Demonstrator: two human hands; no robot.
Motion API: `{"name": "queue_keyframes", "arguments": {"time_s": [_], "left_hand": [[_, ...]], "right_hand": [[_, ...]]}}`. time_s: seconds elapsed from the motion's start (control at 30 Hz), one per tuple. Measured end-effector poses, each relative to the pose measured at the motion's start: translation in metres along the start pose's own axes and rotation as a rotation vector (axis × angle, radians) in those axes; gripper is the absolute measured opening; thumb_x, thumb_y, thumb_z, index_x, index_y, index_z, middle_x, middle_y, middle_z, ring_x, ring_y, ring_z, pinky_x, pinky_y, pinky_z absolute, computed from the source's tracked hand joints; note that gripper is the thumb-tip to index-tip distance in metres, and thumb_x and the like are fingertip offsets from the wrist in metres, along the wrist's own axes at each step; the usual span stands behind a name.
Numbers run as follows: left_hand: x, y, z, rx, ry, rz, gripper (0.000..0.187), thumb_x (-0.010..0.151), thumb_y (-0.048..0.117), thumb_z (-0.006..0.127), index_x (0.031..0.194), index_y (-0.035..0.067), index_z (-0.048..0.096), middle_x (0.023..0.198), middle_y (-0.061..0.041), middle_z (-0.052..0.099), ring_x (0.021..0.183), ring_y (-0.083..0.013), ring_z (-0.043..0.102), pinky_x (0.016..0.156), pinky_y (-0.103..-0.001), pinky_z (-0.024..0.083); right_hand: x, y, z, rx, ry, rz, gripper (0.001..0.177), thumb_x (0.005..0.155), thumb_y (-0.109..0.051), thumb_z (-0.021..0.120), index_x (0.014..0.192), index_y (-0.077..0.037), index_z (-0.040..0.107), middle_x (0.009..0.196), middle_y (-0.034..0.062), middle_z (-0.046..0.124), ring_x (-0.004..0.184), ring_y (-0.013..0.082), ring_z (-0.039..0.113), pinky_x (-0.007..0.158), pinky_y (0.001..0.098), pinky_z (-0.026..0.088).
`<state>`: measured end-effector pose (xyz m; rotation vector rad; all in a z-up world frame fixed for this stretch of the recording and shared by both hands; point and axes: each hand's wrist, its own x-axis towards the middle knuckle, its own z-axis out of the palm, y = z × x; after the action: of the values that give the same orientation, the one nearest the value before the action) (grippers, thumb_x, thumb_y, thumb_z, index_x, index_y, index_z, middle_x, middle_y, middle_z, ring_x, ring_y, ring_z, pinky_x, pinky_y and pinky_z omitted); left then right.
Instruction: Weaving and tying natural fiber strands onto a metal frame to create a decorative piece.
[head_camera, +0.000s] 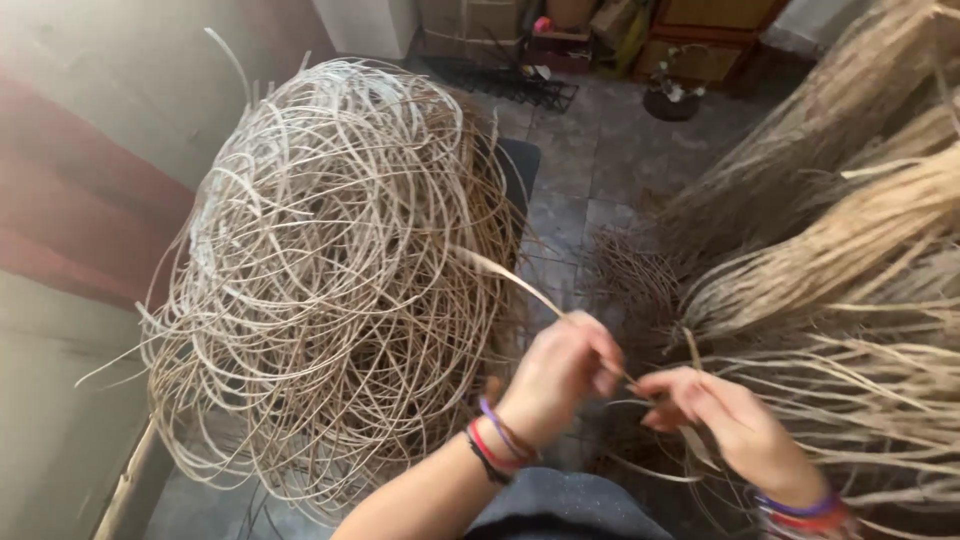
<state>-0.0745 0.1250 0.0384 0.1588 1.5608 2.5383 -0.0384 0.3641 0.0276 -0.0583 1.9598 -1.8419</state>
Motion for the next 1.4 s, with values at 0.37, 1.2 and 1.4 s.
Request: {"name": "queue_keyframes", "arguments": {"time_s": [0.37,1.2,1.4], "left_hand": [[0.019,-0.008,0.023,0.191,-0.013,0.006,0.045,0.109,0.038,0.039,0.109,0.007,0.073,0.094,-0.007,0.077,0.075,-0.0086,0.057,0.071,-0.024,0.046],[0.003,-0.044,0.175,0.258,-1.087,0.195,0.041,0.115,0.031,0.035,0.123,0.007,0.068,0.125,-0.004,0.071,0.124,-0.0242,0.065,0.113,-0.038,0.046],[-0.002,-0.048,0.193,0.159,-1.098,0.173,0.044,0.114,0.034,0.038,0.106,0.008,0.072,0.109,-0.012,0.075,0.109,-0.0240,0.072,0.103,-0.038,0.052]], "right_hand": [[-0.064,0.027,-0.025,-0.406,0.401,0.088,0.037,0.108,-0.026,0.045,0.082,-0.007,0.063,0.054,0.0070,0.066,0.052,0.0161,0.056,0.062,0.0293,0.048],[-0.170,-0.007,-0.018,-0.181,0.529,0.249,0.045,0.103,-0.034,0.045,0.092,-0.009,0.081,0.048,0.0016,0.053,0.045,0.0121,0.049,0.055,0.0266,0.047],[-0.190,0.011,-0.004,-0.151,0.639,0.182,0.044,0.103,-0.037,0.046,0.093,-0.009,0.078,0.054,-0.0002,0.052,0.046,0.0108,0.048,0.049,0.0264,0.043]]}}
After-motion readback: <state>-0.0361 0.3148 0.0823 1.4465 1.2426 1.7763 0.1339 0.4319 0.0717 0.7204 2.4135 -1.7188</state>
